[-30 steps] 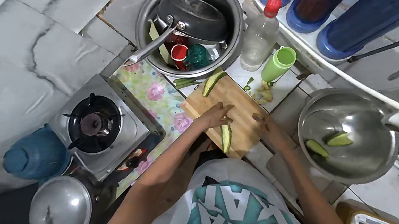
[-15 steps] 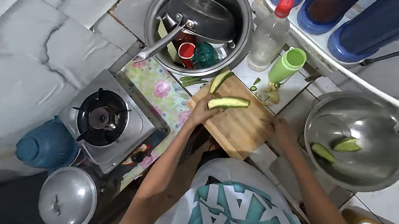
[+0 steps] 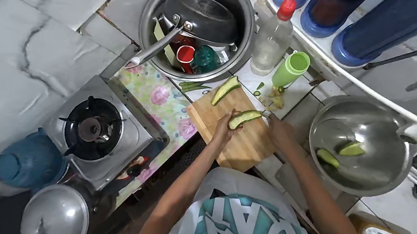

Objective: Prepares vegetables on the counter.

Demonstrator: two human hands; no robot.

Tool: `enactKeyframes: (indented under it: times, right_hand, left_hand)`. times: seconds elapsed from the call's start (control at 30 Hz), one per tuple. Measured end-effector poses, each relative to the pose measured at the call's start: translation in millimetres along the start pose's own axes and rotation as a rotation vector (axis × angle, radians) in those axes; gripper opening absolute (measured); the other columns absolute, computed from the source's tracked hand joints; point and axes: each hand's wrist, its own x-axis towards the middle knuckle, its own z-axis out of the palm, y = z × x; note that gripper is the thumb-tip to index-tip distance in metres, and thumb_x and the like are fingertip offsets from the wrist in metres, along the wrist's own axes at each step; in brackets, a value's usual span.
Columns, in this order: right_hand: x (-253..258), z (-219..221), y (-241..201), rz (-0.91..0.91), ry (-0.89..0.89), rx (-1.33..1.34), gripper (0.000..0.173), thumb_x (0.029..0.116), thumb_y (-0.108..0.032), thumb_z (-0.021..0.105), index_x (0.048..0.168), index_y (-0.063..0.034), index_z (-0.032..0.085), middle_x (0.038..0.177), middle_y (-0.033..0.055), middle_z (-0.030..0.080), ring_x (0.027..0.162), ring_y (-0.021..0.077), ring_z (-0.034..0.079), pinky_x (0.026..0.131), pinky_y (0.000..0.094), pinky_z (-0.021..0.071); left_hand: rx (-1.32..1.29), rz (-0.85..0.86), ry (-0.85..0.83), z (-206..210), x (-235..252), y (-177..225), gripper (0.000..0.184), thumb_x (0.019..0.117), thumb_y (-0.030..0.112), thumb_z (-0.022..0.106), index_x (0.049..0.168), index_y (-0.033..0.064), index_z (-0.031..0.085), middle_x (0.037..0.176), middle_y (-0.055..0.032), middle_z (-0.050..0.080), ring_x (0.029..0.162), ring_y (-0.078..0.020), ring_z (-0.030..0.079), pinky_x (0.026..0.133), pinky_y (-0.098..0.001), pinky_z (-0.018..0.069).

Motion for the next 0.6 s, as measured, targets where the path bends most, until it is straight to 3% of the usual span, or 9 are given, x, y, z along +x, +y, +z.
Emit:
enactKeyframes:
  times: [0.07, 0.13, 0.27, 0.37, 0.47, 0.6]
  right_hand:
    - [12.3, 2.0, -11.3, -0.015, -0.049, -0.045, 0.040, 0.1103, -0.017, 0.041, 0.149, -0.0071, 0.045, 0.111, 0.0294, 0.068, 0.108, 0.0494, 0.066, 0.089, 0.0636, 0.0516]
    - [18.2, 8.5, -19.8, -0.058, -0.082, -0.082, 0.048, 0.1082, -0.011, 0.040, 0.156, -0.0107, 0.036, 0.111, 0.0291, 0.068, 0.109, 0.0493, 0.066, 0.089, 0.0632, 0.0513]
    - [9.1, 23.2, -32.8, -0.161, -0.047, -0.077, 0.051, 0.1080, -0.007, 0.037, 0.159, -0.0084, 0.029, 0.108, 0.0286, 0.068, 0.107, 0.0487, 0.067, 0.089, 0.0613, 0.0526]
    - [9.7, 40.1, -20.4, -0.229, 0.036, 0.093, 0.049, 0.1066, -0.005, 0.041, 0.155, -0.0044, 0.033, 0.107, 0.0273, 0.069, 0.103, 0.0460, 0.069, 0.090, 0.0583, 0.0536]
    - [11.9, 47.8, -8.5, -0.285, 0.111, 0.318, 0.042, 0.1059, -0.004, 0.041, 0.148, 0.0006, 0.042, 0.106, 0.0258, 0.069, 0.102, 0.0410, 0.070, 0.093, 0.0542, 0.0544]
    - [3.8, 35.9, -19.5, -0.221, 0.119, 0.213, 0.042, 0.1080, -0.005, 0.036, 0.149, 0.0025, 0.040, 0.113, 0.0299, 0.067, 0.109, 0.0462, 0.068, 0.095, 0.0575, 0.0532]
  left_hand:
    - [-0.166, -0.078, 0.056, 7.7, 2.1, -0.5, 0.042, 0.1120, 0.031, 0.035, 0.132, 0.0032, 0.059, 0.120, -0.0167, 0.065, 0.094, -0.0254, 0.068, 0.080, -0.0368, 0.0584]
    - [-0.283, -0.105, 0.097, 17.0, 2.2, -2.3, 0.034, 0.1098, 0.023, 0.039, 0.131, 0.0031, 0.057, 0.118, -0.0173, 0.063, 0.094, -0.0261, 0.066, 0.080, -0.0375, 0.0577]
    - [-0.346, -0.163, 0.071, 35.3, -6.8, -0.8, 0.032, 0.1017, 0.011, 0.034, 0.124, 0.0022, 0.055, 0.110, -0.0185, 0.063, 0.089, -0.0284, 0.065, 0.075, -0.0414, 0.0567]
    - [-0.508, -0.264, 0.119, 40.9, -14.0, 4.4, 0.037, 0.1060, 0.026, 0.036, 0.125, 0.0029, 0.057, 0.110, -0.0213, 0.065, 0.091, -0.0331, 0.068, 0.075, -0.0438, 0.0598]
    - [-0.664, -0.271, 0.097, 35.4, -13.0, -6.1, 0.051, 0.1049, 0.044, 0.034, 0.137, 0.0067, 0.050, 0.119, -0.0216, 0.063, 0.098, -0.0337, 0.067, 0.078, -0.0450, 0.0594]
    - [-0.704, -0.159, -0.005, 33.1, -15.4, -7.5, 0.057, 0.1049, 0.052, 0.025, 0.143, 0.0129, 0.042, 0.127, -0.0189, 0.058, 0.105, -0.0315, 0.063, 0.085, -0.0460, 0.0558]
